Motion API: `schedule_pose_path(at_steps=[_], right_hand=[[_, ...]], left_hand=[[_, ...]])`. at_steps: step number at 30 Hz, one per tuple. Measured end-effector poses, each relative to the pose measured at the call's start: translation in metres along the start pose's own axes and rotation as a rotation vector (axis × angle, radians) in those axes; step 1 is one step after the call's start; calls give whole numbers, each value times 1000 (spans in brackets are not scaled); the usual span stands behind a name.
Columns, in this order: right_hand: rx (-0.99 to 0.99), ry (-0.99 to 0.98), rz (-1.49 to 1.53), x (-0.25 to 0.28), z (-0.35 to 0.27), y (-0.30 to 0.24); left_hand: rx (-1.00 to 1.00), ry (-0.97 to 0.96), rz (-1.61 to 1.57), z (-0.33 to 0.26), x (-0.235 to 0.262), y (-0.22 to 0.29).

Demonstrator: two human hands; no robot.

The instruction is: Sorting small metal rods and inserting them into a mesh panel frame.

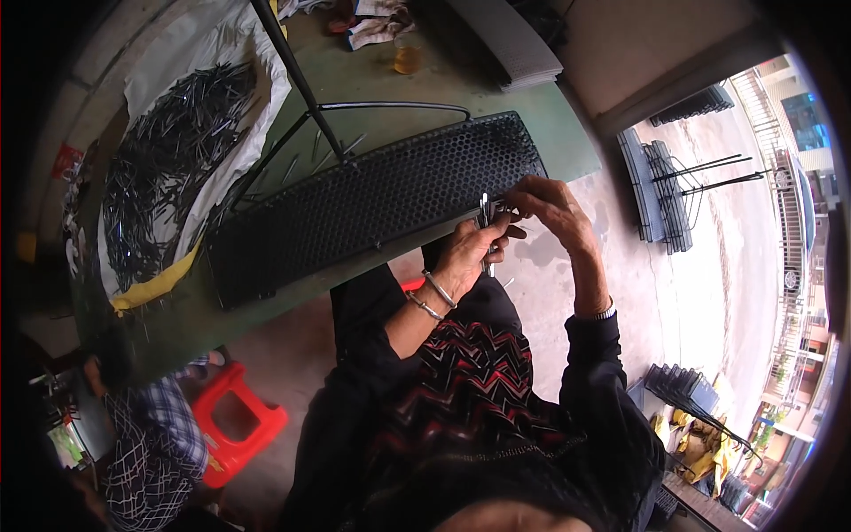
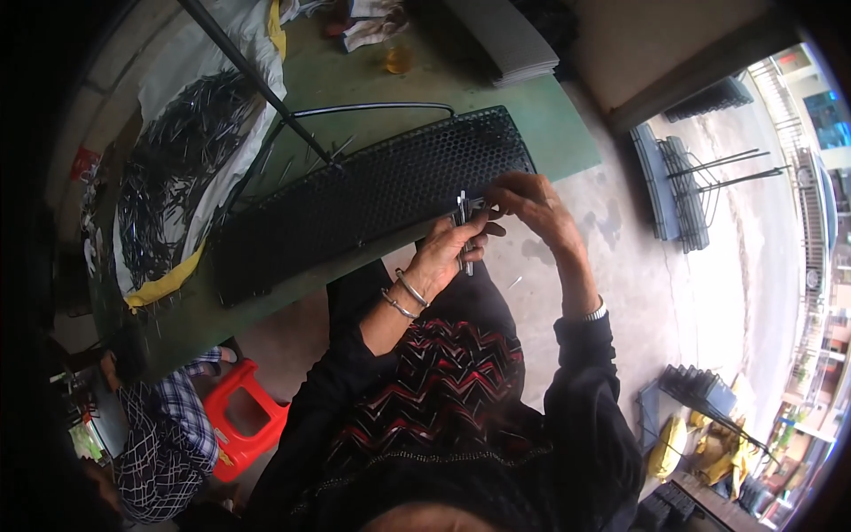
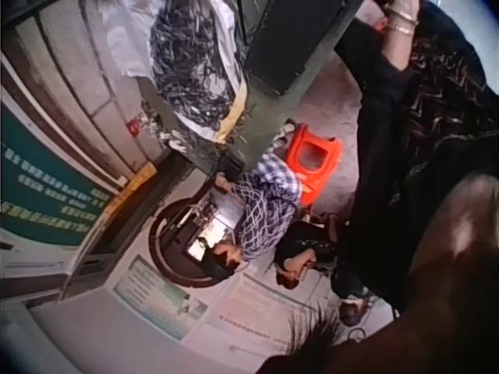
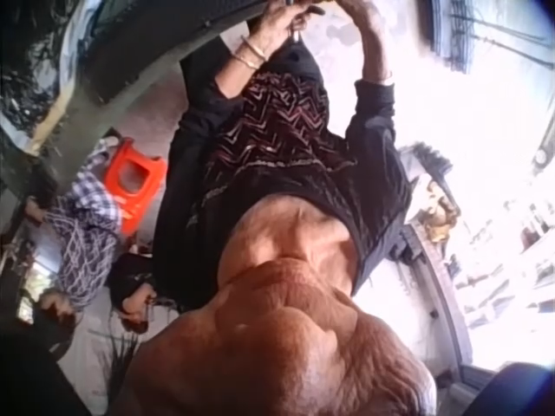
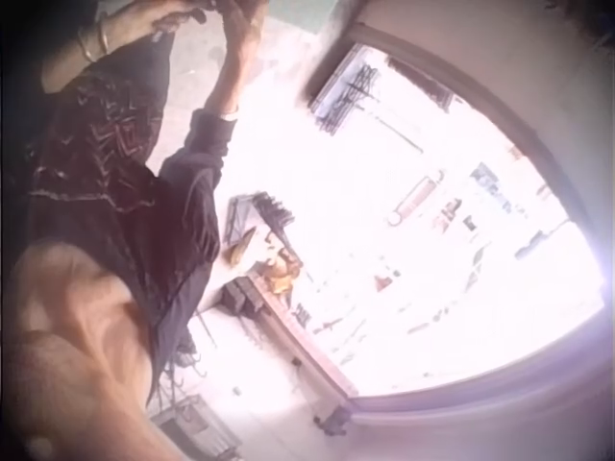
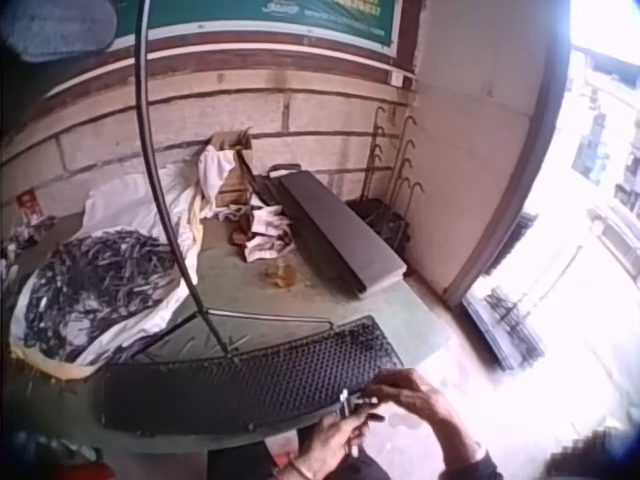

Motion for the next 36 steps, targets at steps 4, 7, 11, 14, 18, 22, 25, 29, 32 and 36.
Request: schedule_pose_path(at_steps=[4, 7, 11, 14, 18, 22, 25, 29, 32, 36], right_hand=[[-45, 43, 43, 6, -1, 1], [-56, 58, 33, 7, 0, 1], [-71, 48, 130, 4, 0, 3], [-80, 55, 150, 3, 1, 8], [-94, 76, 138, 2, -1, 6], [-83, 55, 187, 3, 1, 10], [-115, 58, 188, 3, 0, 9], [-113, 58, 202, 4, 0, 12], [-47, 180, 195, 5, 1, 10], [146, 671, 82, 13, 15, 8]], left_hand=[[-34, -23, 21, 1, -6, 8], [-29, 19, 78, 3, -4, 6], [-14, 3, 121, 4, -2, 5], [-25, 8, 168, 1, -10, 10], [-28, 64, 279, 3, -4, 2], [-4, 40, 260, 2, -7, 7], [-6, 74, 272, 1, -7, 8], [-37, 75, 279, 1, -4, 0], [-25, 85, 165, 4, -1, 0], [117, 182, 94, 6, 4, 3]])
Point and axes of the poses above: each hand's wrist, its own z-axis towards the middle knuckle, its own x-axis out of the back of the hand, y = z × x, the point moved 1 cm from there along z, towards the middle knuckle, and after that the axes turned 15 degrees about -x, right-handed, at the moved point
